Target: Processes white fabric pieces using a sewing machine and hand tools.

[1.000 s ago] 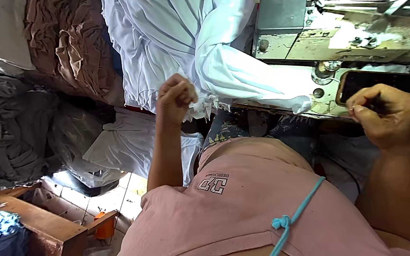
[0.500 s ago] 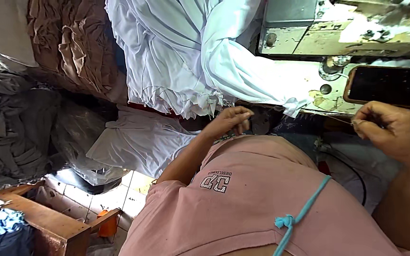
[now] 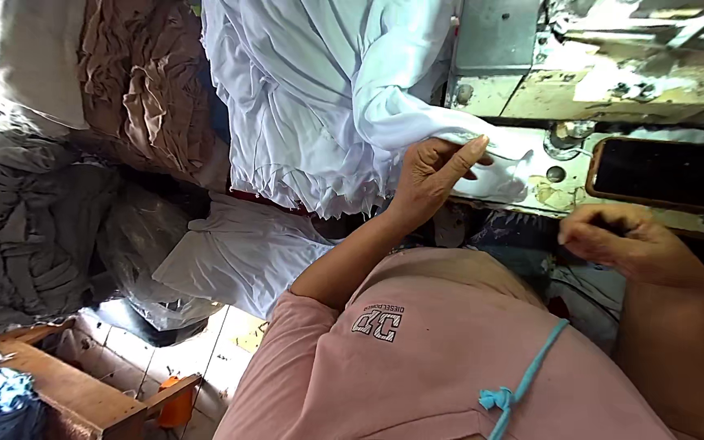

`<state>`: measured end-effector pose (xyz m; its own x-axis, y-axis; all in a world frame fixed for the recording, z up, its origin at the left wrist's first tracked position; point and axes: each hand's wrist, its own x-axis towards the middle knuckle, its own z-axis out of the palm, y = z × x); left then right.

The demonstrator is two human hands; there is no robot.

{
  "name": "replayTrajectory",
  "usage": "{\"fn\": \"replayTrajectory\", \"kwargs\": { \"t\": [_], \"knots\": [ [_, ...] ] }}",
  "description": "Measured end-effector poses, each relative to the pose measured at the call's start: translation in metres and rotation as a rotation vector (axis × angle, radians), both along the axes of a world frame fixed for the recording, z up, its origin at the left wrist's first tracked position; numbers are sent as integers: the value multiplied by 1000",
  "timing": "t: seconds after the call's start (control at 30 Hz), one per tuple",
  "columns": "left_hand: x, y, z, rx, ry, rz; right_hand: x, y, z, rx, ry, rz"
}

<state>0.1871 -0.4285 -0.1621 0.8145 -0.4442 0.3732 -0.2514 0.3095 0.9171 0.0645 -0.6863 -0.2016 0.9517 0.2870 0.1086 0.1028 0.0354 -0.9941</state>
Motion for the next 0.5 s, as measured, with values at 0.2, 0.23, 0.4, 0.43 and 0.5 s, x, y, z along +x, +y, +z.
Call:
{"fn": "replayTrajectory", "kwargs": {
  "t": [0.2, 0.23, 0.4, 0.43, 0.5],
  "knots": [
    [1, -33, 18, -245, 157, -246, 15, 10, 11, 385, -276, -473],
    [0, -37, 17, -257, 179, -289, 15, 14, 15, 455, -291, -509],
    [5, -53, 6, -297, 466, -229, 26, 37, 33, 663, -244, -524],
    [5, -54, 6, -335, 550, -187, 30, 40, 31, 598, -245, -515],
    [7, -52, 6, -373, 644, -131, 37, 44, 23, 392, -298, -494]
  ]
}}
